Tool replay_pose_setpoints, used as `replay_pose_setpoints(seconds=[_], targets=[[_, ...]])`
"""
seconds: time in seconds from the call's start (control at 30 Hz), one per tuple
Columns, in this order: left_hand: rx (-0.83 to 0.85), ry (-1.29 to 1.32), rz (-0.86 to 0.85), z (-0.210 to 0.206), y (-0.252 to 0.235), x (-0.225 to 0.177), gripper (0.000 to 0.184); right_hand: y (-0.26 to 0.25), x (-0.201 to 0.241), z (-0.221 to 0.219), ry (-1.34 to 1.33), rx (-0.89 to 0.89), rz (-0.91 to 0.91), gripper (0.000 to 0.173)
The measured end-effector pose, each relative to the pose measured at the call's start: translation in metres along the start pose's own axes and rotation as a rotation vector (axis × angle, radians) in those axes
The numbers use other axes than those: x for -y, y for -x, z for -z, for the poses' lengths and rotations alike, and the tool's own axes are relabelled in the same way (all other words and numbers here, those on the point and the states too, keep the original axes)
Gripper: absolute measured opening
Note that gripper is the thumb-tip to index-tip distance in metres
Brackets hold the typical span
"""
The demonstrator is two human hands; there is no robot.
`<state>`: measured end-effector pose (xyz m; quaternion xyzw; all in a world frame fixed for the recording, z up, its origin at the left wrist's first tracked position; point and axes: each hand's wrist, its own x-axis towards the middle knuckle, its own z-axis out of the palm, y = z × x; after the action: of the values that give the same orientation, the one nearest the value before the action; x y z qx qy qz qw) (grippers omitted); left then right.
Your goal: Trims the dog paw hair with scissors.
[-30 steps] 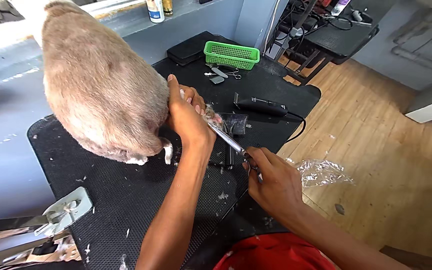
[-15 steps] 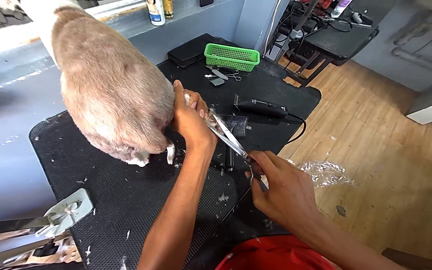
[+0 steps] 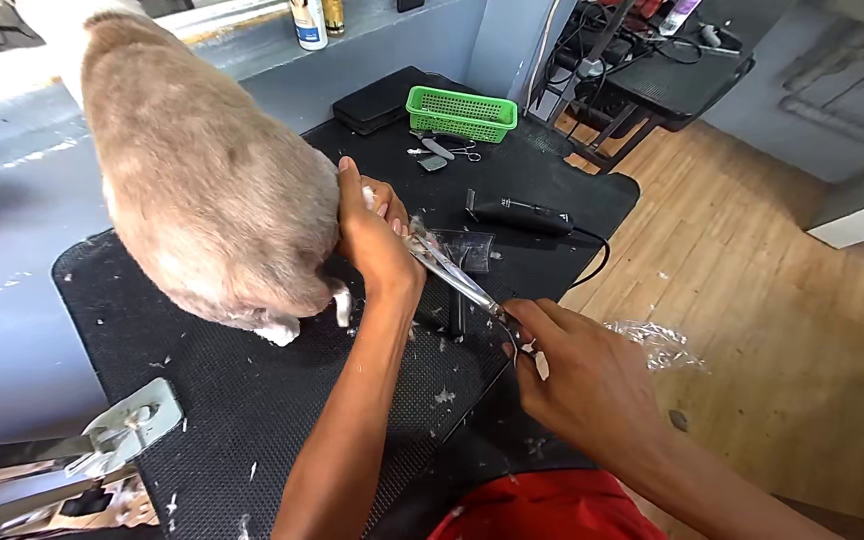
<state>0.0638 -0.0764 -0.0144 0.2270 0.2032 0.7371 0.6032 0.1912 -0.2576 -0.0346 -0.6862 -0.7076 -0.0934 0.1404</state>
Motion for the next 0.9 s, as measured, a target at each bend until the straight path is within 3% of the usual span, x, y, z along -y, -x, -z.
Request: replay_pose_setpoints(seconds=[0.5,0.7,0.83,0.9], targets=[[0.016,0.022,0.130,-0.002,0.006,-0.001,0.055,-0.011,0.003,0.005,0.022,-0.023,0.025,0.039],[0.039,0.044,0.078,0.000,0.005,0.004,0.051,-0.008,-0.001,0.005,-0.023,-0.040,0.019,0.035],[0.091,0.072,0.112,0.001,0.004,0.001,0.050,-0.008,-0.011,-0.002,-0.213,0.003,-0.044,0.039],[0.212,0.092,0.144,0.008,-0.001,-0.001,0.046,-0.010,-0.023,-0.008,-0.432,0.028,-0.089,0.039]])
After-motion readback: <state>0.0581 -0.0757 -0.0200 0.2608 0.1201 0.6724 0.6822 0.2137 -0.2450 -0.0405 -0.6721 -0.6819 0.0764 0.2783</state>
